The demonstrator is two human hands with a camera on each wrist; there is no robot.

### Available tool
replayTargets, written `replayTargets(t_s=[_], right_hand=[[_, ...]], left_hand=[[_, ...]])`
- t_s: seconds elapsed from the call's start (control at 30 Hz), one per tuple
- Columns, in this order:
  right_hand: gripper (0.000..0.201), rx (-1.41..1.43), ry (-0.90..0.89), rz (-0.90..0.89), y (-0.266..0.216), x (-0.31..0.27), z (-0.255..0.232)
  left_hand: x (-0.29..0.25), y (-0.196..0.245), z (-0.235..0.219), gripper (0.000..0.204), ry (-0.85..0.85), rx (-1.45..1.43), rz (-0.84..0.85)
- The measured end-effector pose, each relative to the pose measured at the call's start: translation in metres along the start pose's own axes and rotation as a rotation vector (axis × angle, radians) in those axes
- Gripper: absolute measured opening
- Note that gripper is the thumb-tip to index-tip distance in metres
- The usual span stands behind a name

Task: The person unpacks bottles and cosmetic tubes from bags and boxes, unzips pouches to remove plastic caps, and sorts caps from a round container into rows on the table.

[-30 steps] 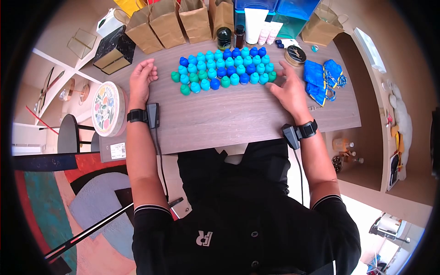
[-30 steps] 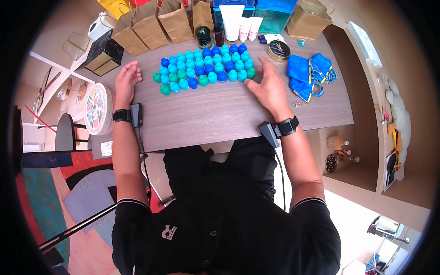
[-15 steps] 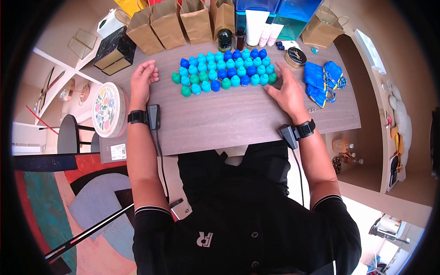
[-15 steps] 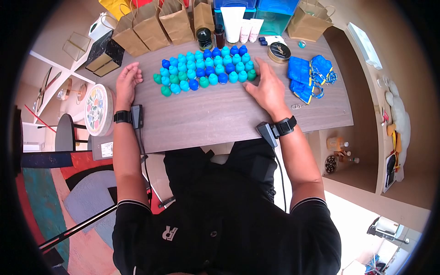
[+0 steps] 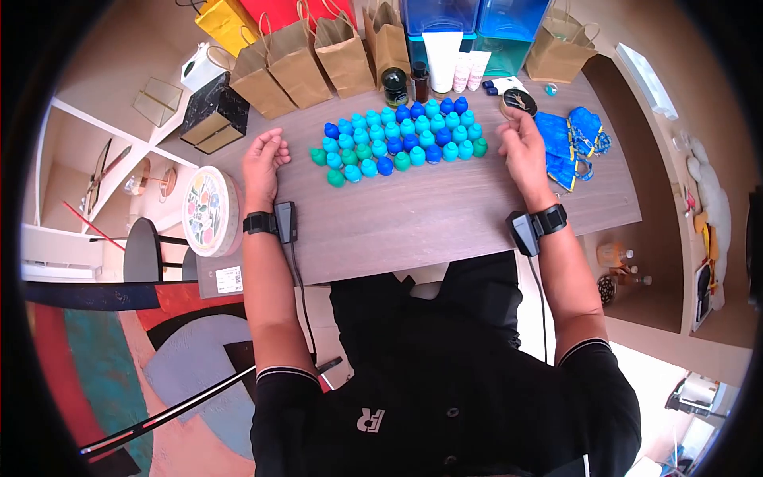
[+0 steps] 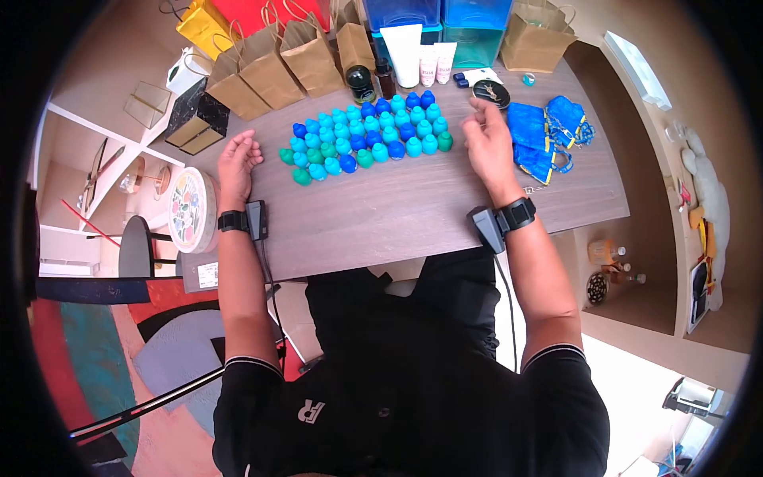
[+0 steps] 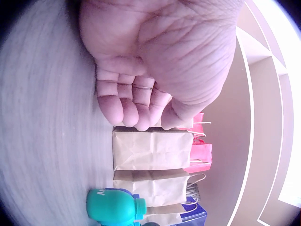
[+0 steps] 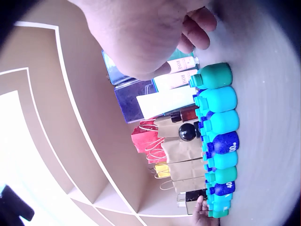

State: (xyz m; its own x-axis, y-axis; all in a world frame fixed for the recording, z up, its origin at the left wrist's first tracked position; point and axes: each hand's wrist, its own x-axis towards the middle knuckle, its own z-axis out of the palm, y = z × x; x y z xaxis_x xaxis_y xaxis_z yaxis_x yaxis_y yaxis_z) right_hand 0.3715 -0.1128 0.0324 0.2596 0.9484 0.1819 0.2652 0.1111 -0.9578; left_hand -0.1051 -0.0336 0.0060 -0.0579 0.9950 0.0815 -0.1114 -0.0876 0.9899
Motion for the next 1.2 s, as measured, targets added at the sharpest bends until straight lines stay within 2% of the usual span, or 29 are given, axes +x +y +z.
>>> replayTargets(t_s=[0.1, 0.13, 0.23, 0.3, 0.37, 0.63, 0.8, 1.2], right_hand=[[0.039, 0.061, 0.06, -0.023, 0.0, 0.017, 0.007], [0.037, 0.136, 0.066, -0.083, 0.003, 0.021, 0.012], [0.044, 0.148, 0.03, -0.09, 0.018, 0.026, 0.018], [0.047, 0.166, 0.009, -0.074, 0.021, 0.026, 0.02], [0.05, 0.147, -0.016, -0.078, 0.02, 0.026, 0.017], [0.046, 0.148, -0.021, -0.081, 0.025, 0.026, 0.016], [0.046, 0.144, -0.017, -0.062, 0.024, 0.027, 0.016], [0.045, 0.145, -0.034, -0.072, 0.026, 0.027, 0.016]], left_hand=[[-0.001, -0.001, 0.001, 0.024, 0.03, 0.005, 0.007], [-0.002, 0.0, 0.003, 0.024, 0.031, 0.007, 0.012], [-0.004, 0.001, 0.003, 0.024, 0.043, 0.031, 0.032], [-0.004, 0.0, 0.004, 0.028, -0.028, 0.005, 0.052], [-0.007, 0.003, 0.009, 0.03, -0.025, 0.032, 0.052], [-0.021, 0.018, 0.024, 0.039, -0.129, 0.144, 0.018], [-0.024, 0.018, 0.027, 0.045, -0.271, 0.186, 0.02], [-0.022, 0.015, 0.027, 0.049, -0.282, 0.199, 0.034]])
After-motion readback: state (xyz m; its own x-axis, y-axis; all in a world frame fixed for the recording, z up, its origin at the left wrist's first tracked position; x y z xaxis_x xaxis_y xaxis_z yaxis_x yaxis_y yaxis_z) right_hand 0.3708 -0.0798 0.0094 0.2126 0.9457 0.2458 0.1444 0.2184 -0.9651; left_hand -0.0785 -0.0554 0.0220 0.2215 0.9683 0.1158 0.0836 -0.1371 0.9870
